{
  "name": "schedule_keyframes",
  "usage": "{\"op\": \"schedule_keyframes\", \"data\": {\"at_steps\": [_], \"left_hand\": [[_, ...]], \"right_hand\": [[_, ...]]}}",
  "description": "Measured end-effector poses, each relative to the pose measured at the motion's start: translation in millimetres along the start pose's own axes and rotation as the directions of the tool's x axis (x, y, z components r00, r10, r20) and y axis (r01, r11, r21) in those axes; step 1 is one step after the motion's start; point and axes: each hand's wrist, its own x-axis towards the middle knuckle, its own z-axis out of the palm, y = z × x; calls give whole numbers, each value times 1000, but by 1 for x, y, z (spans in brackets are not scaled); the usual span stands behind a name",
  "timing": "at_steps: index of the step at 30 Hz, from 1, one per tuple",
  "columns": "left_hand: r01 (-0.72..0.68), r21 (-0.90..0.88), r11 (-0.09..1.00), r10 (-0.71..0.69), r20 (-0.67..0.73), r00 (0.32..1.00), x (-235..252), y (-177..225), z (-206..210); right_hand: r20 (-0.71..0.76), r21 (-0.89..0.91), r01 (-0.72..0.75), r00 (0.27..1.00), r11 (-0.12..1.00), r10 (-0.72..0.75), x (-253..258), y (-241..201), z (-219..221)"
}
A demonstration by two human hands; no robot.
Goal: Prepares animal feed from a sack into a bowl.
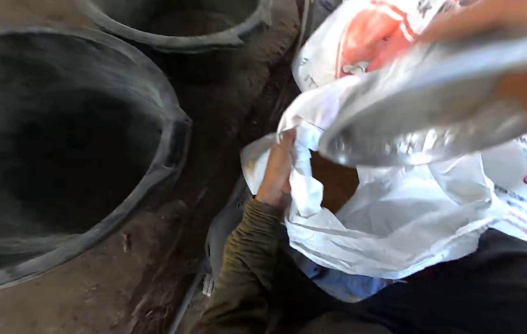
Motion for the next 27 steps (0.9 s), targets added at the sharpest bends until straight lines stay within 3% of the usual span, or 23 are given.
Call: {"op": "schedule_keyframes", "data": {"at_steps": [1, 3, 5, 8, 10, 13, 14, 18, 22, 27], "left_hand": [[-4, -46, 999, 5, 19, 1000, -2, 3, -1], [-5, -112, 994, 9, 32, 999, -4, 11, 1], [-25, -169, 985, 37, 65, 997, -7, 18, 4], [-107, -201, 974, 130, 107, 986, -13, 21, 4], [-160, -203, 966, 187, 121, 975, -17, 23, 0], [-235, -237, 943, 273, 146, 951, -27, 24, -10], [-253, -255, 933, 295, 142, 945, -30, 26, -11], [-293, -288, 912, 335, 108, 936, -40, 28, -9], [-278, -336, 900, 340, 142, 930, -43, 26, -9], [-269, -325, 907, 327, 137, 935, -38, 26, -12]], "right_hand": [[118, -33, -55, 991, 998, 58, -11, -35, 20], [407, -26, -256, 880, 966, 244, -3, -57, 83], [455, 36, -437, 808, 899, 375, 10, -37, 170], [147, 195, -514, 857, 835, 493, 15, 5, 285], [17, 192, -565, 820, 803, 573, 28, 12, 322], [-309, 248, -580, 712, 776, 631, 46, 1, 357], [-333, 255, -590, 690, 766, 643, 51, -4, 364], [-121, 317, -653, 691, 687, 713, 65, -21, 373], [150, 453, -666, 712, 593, 686, 61, -17, 382], [521, 530, -763, 638, 371, 568, 43, -19, 400]]}}
